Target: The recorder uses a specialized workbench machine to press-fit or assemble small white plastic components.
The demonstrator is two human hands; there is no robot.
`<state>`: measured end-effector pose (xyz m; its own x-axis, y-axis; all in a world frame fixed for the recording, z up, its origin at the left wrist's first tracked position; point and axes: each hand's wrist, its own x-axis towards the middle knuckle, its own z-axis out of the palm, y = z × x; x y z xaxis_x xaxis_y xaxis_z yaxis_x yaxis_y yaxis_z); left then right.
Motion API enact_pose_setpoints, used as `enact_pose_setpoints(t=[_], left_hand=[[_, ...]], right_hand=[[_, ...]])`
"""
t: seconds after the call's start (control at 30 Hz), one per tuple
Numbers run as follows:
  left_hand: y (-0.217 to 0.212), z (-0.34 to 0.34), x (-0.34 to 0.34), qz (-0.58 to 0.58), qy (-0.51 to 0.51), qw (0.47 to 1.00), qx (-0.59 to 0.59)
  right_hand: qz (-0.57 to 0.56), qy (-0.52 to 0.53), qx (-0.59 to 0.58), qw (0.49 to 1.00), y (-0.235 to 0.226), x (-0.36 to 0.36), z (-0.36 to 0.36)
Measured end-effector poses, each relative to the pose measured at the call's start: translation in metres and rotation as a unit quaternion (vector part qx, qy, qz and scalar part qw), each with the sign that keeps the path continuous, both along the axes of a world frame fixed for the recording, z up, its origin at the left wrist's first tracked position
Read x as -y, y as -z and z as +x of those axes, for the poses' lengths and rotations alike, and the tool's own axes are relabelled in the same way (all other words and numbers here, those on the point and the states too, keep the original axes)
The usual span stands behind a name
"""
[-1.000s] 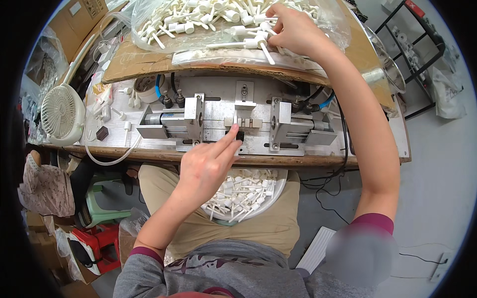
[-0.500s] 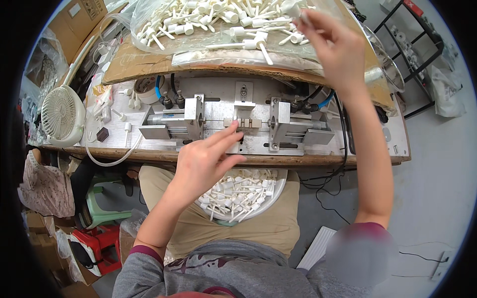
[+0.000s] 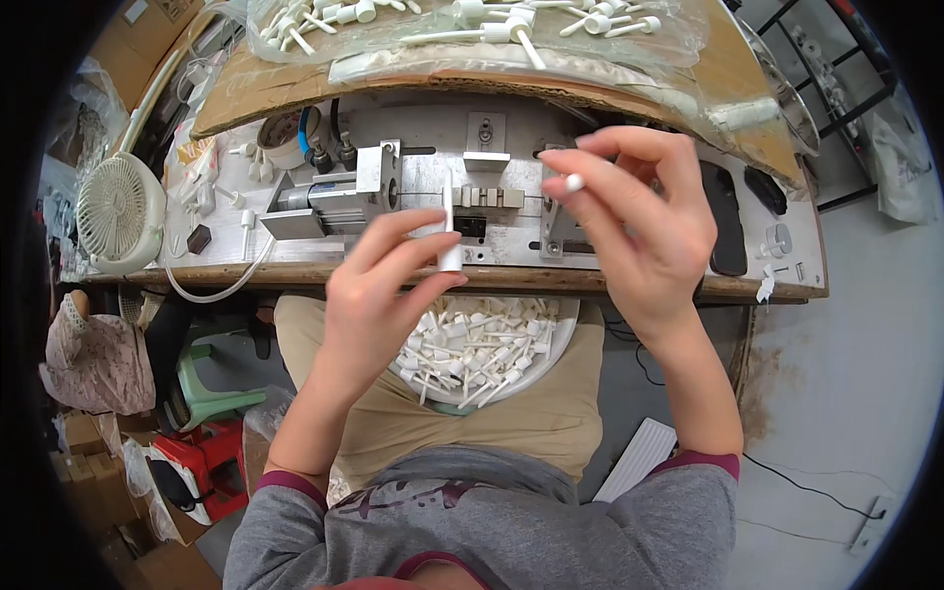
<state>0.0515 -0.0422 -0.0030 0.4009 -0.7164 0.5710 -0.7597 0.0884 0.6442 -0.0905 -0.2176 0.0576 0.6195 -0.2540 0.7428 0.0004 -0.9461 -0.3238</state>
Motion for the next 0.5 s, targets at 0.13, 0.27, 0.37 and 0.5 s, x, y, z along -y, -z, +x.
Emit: enact_pose_setpoints(t=[0.13,0.27,0.37,0.5], left_hand=[[0.016,0.003,0.01,0.095,0.001,0.978,0.186],[0.015,0.003,0.018,0.103,-0.001,0.98,0.169],[0.022,0.0,0.018,0.078,-0.014,0.986,0.147],[0.018,0.001,0.014,0.084,-0.032,0.976,0.199]], right_hand=[[0.336,-0.056,0.014,0.94,0.008,-0.008,-0.003],[0.486,-0.07,-0.01,0.871,0.01,-0.011,-0.004],[0.513,-0.076,-0.013,0.855,0.015,-0.009,-0.005],[0.539,-0.067,-0.02,0.839,0.018,-0.013,-0.003]])
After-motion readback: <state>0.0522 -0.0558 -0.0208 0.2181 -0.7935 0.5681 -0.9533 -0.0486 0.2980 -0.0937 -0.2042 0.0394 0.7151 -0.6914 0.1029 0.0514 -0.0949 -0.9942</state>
